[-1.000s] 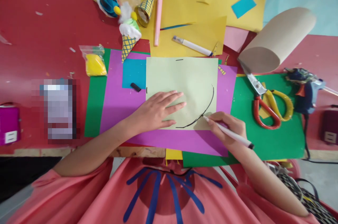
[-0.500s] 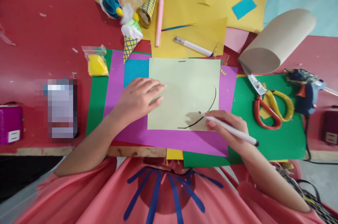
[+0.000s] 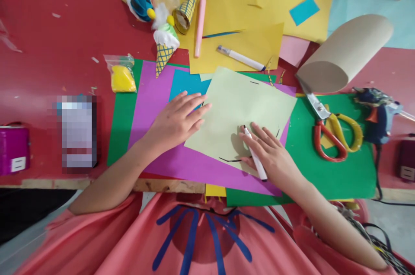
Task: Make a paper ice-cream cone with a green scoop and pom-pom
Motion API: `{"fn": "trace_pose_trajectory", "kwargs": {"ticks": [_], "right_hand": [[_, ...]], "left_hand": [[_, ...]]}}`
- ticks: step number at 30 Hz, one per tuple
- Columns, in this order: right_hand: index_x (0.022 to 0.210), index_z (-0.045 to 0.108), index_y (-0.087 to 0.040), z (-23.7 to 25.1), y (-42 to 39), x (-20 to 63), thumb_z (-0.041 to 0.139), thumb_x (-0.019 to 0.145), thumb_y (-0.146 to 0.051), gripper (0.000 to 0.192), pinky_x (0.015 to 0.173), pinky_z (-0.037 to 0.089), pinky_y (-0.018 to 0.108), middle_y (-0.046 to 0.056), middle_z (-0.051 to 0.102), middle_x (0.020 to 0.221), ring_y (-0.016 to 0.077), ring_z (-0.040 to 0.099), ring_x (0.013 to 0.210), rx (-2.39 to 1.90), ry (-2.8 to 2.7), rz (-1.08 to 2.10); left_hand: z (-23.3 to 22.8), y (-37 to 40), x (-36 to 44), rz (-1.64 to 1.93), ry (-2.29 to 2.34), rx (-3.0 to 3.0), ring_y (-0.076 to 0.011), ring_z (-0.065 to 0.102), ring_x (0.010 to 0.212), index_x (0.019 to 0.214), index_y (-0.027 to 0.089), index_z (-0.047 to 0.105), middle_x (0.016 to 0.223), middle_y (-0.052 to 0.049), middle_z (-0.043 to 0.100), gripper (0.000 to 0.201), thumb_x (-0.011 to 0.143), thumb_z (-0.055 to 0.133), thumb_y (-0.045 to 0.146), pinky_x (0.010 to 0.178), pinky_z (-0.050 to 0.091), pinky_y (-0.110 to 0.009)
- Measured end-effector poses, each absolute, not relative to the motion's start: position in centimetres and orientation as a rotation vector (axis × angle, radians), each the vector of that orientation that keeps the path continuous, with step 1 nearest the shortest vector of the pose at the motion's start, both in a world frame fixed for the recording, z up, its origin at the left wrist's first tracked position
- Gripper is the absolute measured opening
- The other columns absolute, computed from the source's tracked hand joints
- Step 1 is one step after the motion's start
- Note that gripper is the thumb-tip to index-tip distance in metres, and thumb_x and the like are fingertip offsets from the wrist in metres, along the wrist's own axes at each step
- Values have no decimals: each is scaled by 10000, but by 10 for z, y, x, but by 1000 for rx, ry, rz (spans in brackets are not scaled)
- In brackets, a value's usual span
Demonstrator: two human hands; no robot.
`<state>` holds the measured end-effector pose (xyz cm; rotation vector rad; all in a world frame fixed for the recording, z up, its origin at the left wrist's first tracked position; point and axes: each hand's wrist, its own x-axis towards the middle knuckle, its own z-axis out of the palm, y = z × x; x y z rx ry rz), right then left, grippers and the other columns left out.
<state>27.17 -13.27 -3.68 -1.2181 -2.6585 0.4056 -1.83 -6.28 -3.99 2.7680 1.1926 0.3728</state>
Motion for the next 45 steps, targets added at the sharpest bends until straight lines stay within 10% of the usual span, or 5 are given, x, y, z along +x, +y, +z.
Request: {"fn": "trace_pose_trajectory", "kwargs": {"ticks": [7,15,25,45], "right_hand": [[1333,524,-119,-15,-137,257,562,942,-357,460,825,594,456,176,709,1202,340,650,1166,-1441,-2426,559],[1037,594,-213,-23,-63,247,484,928,-579,398,614,524,283,12,663,784,135,622,653,-1303,-1497,1283],[785,521,-225,-46,-35,218,586,904,-430,246,505,427,262,-5,574,633,126,545,558,-1363,-1546,1241],[899,694,-142,-41,-37,224,615,890,-349,221,590,406,211,14,686,772,94,558,642,-994,-2031,1608]], "left_hand": [[-36,-59,-25,456,1156,2825,-230,676,1046,1078,185,700,1086,-60,746,231,917,534,199,956,516,-440],[-47,-65,-19,383,1058,2739,-224,578,1276,1300,202,605,1321,-71,652,371,956,470,192,1075,434,-425],[-39,-61,-21,399,1169,2699,-215,689,1095,1109,193,717,1167,-68,732,274,931,509,199,1052,506,-441],[-38,-64,-22,479,1214,2666,-200,715,1058,1079,201,721,1148,-40,741,266,912,519,154,1094,482,-461]]}}
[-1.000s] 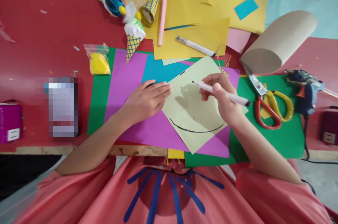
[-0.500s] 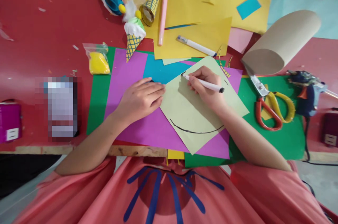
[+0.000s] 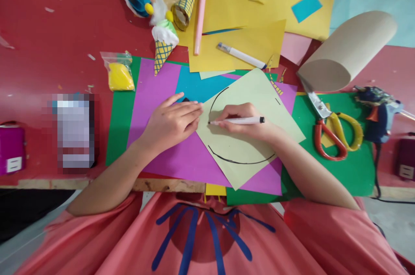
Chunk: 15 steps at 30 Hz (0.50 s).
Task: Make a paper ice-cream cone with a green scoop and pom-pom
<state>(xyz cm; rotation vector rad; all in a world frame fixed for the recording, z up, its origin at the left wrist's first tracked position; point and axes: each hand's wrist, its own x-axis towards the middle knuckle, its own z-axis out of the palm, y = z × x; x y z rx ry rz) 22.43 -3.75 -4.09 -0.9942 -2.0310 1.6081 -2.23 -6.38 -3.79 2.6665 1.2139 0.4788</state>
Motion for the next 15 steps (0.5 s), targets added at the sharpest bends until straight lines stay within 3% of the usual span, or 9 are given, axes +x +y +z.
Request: {"fn": "trace_pose_trajectory", "kwargs": {"ticks": [6,15], "right_hand": [[853,724,-123,-34,-38,223,647,867,-278,173,641,457,197,26,706,782,94,605,684,-693,-2065,1936],[817,719,-132,-34,-38,221,655,857,-235,128,664,462,183,0,689,748,73,587,669,-576,-2060,1985]], "left_hand": [[-38,-63,-22,477,1216,2640,-202,717,1054,1078,201,719,1144,-43,742,261,908,527,153,1087,483,-470],[-37,-64,-22,491,1196,2687,-195,714,1057,1086,184,713,1145,-50,743,261,916,517,154,1085,489,-456]]}}
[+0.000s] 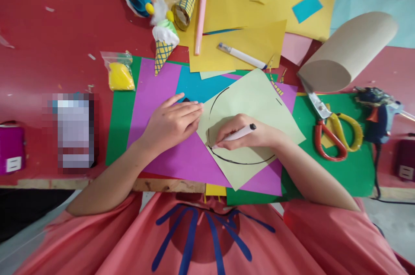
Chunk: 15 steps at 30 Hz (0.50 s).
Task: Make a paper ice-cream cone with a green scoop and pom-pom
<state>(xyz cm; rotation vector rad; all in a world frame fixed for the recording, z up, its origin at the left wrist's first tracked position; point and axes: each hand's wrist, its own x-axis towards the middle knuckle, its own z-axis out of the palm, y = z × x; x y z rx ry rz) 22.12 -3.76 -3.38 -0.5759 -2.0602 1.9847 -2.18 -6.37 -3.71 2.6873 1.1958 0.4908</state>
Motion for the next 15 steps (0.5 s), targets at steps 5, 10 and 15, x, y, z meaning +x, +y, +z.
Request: {"fn": "trace_pose_trajectory", "kwargs": {"ticks": [5,10,15], "right_hand": [[888,730,-138,-37,-42,219,648,867,-287,171,639,459,198,18,725,806,89,615,686,-778,-2078,1856],[895,695,-170,-42,-48,213,630,879,-293,140,652,441,203,12,719,845,91,612,711,-1174,-1862,1441],[953,632,-140,-45,-45,214,550,929,-294,175,742,457,240,86,711,939,136,638,834,-1379,-1664,1270]], "left_hand": [[-38,-63,-21,476,1206,2727,-188,719,1042,1056,185,715,1132,-39,748,246,923,509,161,1071,507,-442],[-35,-64,-23,465,1176,2782,-181,706,1073,1098,154,688,1158,-52,738,260,942,479,155,1091,500,-429],[-32,-64,-22,424,1149,2803,-192,709,1063,1096,133,681,1162,-65,734,239,928,510,130,1075,513,-444]]}}
